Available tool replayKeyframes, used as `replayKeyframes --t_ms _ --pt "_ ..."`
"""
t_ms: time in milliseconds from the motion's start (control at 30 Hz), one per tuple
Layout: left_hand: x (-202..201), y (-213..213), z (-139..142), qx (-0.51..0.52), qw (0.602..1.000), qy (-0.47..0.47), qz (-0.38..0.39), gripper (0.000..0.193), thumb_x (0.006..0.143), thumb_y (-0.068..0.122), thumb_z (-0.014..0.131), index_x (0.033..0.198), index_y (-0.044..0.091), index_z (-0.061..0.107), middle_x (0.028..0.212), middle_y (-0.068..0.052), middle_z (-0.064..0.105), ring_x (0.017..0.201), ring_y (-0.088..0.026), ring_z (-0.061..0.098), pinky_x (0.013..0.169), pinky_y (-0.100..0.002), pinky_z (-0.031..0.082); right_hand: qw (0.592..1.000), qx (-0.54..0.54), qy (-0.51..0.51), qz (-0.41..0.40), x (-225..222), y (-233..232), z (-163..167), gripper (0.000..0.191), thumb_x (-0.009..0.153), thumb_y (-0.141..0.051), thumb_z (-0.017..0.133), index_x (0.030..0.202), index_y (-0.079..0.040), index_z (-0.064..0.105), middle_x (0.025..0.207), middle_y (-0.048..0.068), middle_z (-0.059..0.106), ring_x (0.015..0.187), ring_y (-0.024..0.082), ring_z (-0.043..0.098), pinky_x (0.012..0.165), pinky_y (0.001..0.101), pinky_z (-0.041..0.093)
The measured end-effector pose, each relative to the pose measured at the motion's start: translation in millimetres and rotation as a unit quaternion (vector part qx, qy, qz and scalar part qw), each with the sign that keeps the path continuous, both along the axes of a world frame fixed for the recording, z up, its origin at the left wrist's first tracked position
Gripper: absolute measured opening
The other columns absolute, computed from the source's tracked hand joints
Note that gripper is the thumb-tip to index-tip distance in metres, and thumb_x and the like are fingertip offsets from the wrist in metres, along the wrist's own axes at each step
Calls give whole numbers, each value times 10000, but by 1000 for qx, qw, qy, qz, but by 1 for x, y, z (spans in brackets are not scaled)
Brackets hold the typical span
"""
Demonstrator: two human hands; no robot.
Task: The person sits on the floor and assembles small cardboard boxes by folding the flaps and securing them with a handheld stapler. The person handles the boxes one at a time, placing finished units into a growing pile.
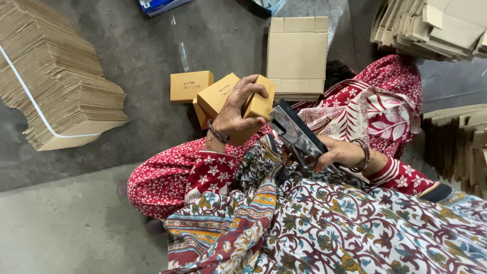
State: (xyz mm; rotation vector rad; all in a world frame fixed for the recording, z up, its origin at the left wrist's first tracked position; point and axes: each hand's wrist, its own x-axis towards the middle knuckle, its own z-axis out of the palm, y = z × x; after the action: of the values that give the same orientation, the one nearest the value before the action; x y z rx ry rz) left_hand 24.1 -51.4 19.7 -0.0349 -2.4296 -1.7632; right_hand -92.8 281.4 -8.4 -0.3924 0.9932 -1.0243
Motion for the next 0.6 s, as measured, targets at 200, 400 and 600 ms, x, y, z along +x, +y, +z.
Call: replayKeyframes --t_ms 200,400,600 --pt "0 5 8 19 999 -7 -26 712 786 648 790 1274 156 626 1527 -204 473 1448 -409 460 1209 -507 386 996 -49 70 29 -1 -7 25 736 690 -64 753 1386 -12 517 1156 65 696 1050 157 627 922 323 529" --pt "-1 4 10 29 999 11 -42 684 796 623 791 1266 156 619 1504 -182 504 1433 -384 499 1208 -490 405 988 -3 141 56 -1 -9 36 788 678 -55 737 1428 -81 497 1067 60 710 967 153 645 853 318 547" --pt "0 5 13 38 998 -7 -51 676 796 607 802 1259 148 624 1484 -184 510 1403 -372 516 1187 -471 416 984 -11 174 37 8 -13 36 452 784 -74 738 1212 -7 611 838 62 723 691 159 682 677 298 560"
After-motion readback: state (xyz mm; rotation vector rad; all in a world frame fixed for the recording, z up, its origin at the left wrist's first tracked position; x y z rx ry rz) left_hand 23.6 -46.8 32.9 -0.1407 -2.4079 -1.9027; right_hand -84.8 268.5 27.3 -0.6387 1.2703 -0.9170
